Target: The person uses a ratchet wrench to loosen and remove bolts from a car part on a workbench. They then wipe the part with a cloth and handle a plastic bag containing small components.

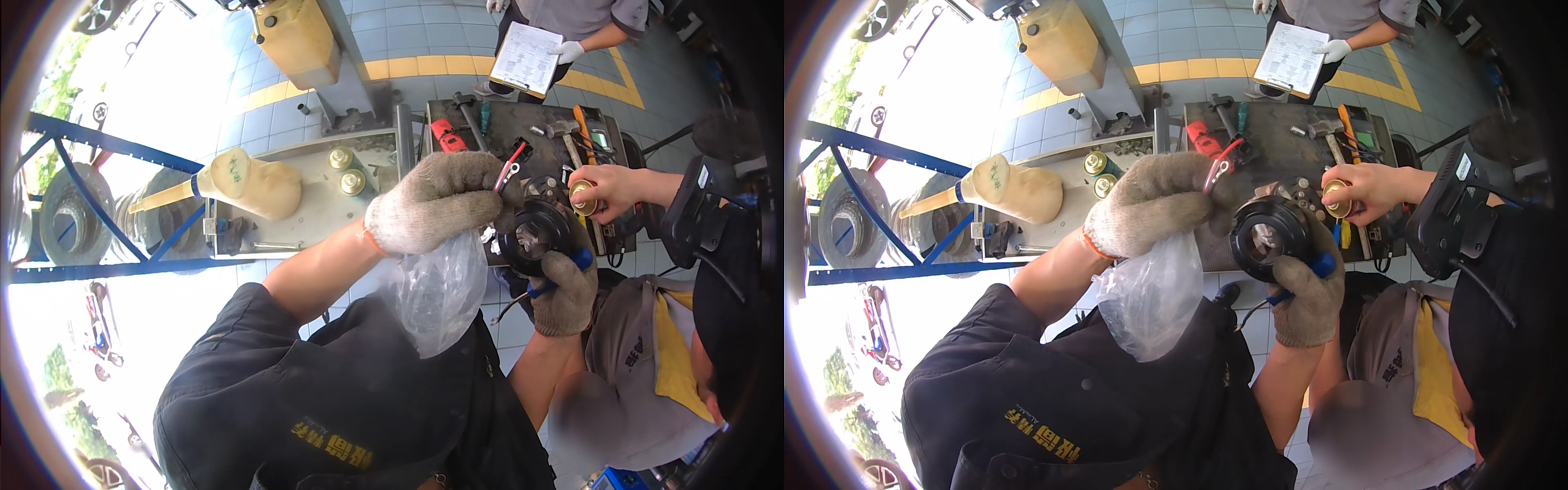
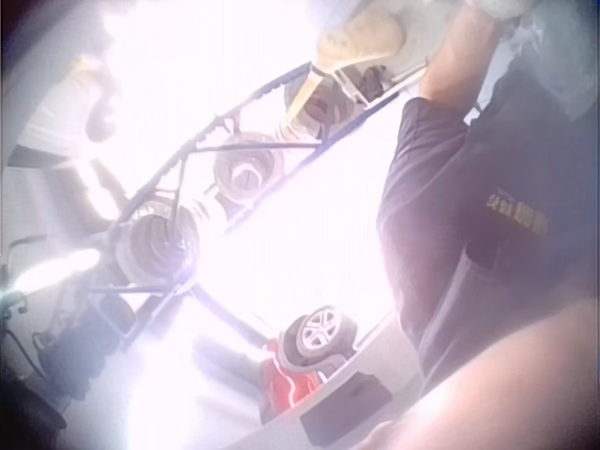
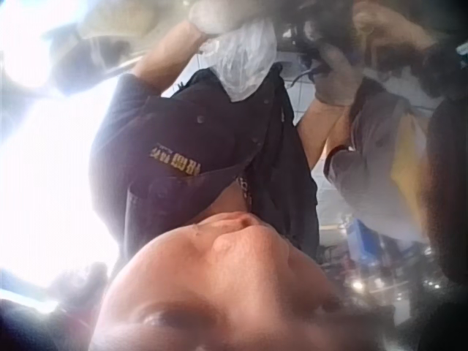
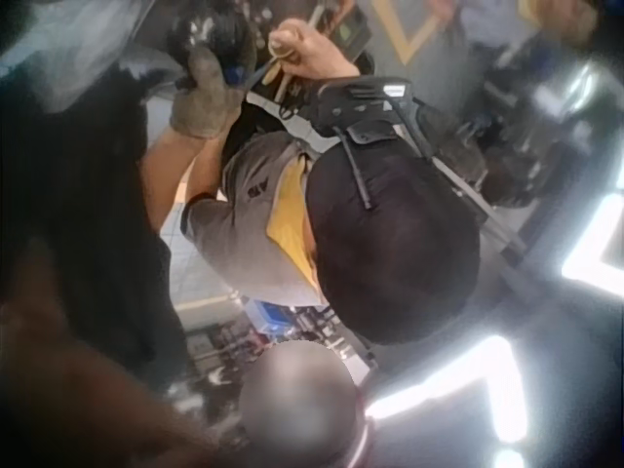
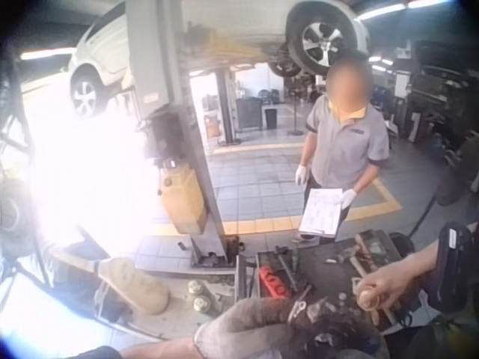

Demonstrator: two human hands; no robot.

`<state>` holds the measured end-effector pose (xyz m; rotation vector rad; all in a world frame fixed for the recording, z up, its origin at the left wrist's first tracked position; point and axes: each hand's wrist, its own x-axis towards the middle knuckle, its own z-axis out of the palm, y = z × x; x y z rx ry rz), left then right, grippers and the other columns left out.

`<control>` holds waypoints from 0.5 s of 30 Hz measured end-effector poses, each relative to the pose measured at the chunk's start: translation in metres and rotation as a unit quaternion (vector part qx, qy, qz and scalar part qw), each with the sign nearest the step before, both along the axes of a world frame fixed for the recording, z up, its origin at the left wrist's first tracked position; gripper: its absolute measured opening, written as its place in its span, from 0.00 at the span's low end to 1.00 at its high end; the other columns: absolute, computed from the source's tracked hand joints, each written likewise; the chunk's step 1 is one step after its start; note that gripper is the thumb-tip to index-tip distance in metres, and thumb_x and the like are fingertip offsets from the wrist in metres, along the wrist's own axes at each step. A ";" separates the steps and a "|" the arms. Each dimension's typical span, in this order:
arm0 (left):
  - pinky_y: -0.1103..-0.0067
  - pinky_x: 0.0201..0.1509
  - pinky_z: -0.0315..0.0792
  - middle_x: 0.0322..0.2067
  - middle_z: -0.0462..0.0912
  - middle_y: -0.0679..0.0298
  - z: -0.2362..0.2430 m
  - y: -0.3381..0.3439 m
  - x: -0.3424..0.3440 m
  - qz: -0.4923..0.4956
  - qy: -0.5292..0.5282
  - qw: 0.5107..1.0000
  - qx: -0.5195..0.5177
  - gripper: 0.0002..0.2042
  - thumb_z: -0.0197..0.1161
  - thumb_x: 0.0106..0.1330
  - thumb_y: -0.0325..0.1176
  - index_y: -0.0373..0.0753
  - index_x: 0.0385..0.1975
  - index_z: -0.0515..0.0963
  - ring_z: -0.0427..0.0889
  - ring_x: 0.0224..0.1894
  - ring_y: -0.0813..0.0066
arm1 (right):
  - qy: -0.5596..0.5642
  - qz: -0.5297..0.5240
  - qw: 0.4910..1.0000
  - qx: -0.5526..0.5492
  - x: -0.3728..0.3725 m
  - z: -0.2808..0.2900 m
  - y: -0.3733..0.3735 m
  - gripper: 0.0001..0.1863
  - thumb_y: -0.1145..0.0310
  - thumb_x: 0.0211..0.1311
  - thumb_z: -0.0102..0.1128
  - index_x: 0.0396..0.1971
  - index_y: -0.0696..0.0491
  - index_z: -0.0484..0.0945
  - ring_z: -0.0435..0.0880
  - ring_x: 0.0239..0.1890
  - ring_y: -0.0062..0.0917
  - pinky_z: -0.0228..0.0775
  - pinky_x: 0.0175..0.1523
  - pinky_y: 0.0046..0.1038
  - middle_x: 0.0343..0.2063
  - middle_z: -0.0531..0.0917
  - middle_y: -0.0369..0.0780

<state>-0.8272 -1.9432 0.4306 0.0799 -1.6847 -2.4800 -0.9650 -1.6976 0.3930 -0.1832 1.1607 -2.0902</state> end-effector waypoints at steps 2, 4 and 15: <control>0.74 0.59 0.83 0.51 0.94 0.61 -0.002 -0.003 0.003 -0.001 -0.019 0.999 -0.033 0.15 0.64 0.83 0.26 0.29 0.64 0.86 0.89 0.52 0.77 | -0.001 0.003 1.000 0.001 -0.001 -0.004 -0.001 0.46 0.81 0.55 0.79 0.79 0.67 0.76 0.96 0.46 0.26 0.88 0.40 0.22 0.58 0.92 0.44; 0.73 0.60 0.84 0.52 0.94 0.60 -0.008 -0.007 0.007 0.006 -0.011 0.997 -0.071 0.16 0.65 0.84 0.28 0.28 0.65 0.86 0.89 0.53 0.77 | -0.001 0.017 1.000 -0.001 -0.002 -0.009 -0.003 0.46 0.80 0.56 0.79 0.79 0.65 0.77 0.96 0.50 0.28 0.91 0.47 0.25 0.59 0.92 0.45; 0.67 0.67 0.83 0.57 0.94 0.53 -0.148 -0.022 0.010 0.441 -0.253 0.860 0.050 0.36 0.65 0.88 0.60 0.25 0.71 0.84 0.92 0.57 0.63 | -0.085 0.028 0.993 -0.072 0.012 -0.024 -0.036 0.36 0.85 0.69 0.67 0.79 0.66 0.74 0.99 0.54 0.41 0.98 0.41 0.30 0.62 0.91 0.55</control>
